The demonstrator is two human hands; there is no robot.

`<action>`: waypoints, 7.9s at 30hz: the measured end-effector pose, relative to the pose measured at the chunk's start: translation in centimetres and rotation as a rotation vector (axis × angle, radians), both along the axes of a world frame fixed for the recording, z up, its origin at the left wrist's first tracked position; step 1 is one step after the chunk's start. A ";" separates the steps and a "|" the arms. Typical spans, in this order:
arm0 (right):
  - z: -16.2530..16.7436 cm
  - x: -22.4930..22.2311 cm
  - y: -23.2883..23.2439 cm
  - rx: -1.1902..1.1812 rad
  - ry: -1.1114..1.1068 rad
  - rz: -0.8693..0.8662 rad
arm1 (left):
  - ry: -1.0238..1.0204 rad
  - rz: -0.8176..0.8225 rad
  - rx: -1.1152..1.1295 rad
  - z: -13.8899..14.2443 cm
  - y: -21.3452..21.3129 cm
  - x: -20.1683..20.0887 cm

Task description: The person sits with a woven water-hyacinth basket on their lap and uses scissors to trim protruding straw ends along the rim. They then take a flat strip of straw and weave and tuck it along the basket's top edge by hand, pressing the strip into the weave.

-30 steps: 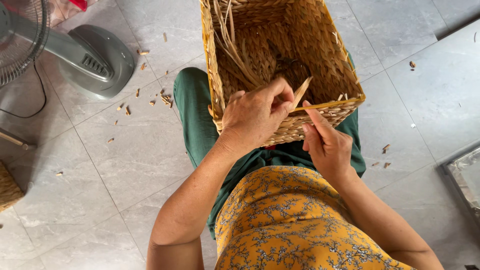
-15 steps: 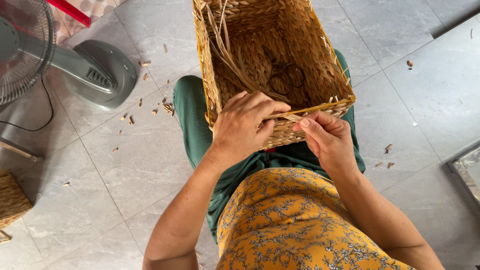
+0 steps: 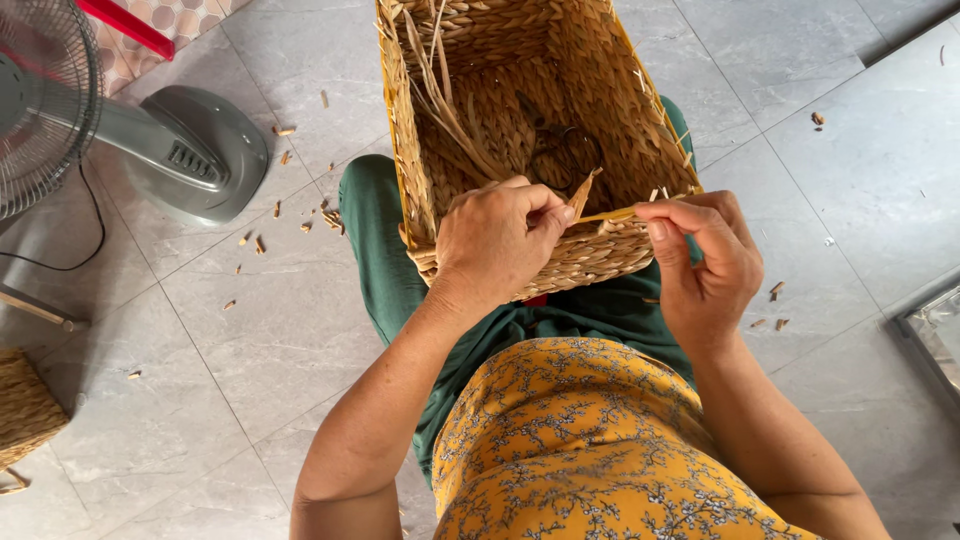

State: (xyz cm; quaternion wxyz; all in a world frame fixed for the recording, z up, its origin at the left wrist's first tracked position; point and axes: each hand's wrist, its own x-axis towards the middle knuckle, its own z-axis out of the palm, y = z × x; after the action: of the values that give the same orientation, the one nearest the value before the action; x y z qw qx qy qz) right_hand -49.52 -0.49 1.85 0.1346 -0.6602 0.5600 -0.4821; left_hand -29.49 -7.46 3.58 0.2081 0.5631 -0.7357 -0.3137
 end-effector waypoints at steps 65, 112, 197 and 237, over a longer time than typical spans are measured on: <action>0.2 1.5 -3.8 0.088 0.341 0.178 | 0.019 -0.159 -0.419 -2.1 1.7 7.9; 1.4 1.6 -5.5 -0.041 0.331 0.159 | 0.101 0.343 0.152 -3.2 -21.4 5.9; -1.8 -1.9 -1.6 0.464 -0.106 0.254 | 0.132 -0.218 0.066 1.3 -0.7 0.8; 2.2 -1.7 -5.0 -0.186 0.525 0.455 | 0.121 -0.101 0.239 1.8 -1.4 -0.2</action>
State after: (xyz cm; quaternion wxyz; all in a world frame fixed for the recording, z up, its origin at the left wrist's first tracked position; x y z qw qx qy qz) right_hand -51.26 -5.45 4.02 0.0296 -0.8788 0.3678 -0.3028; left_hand -29.70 -8.90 5.41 0.1672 0.5263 -0.7066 -0.4425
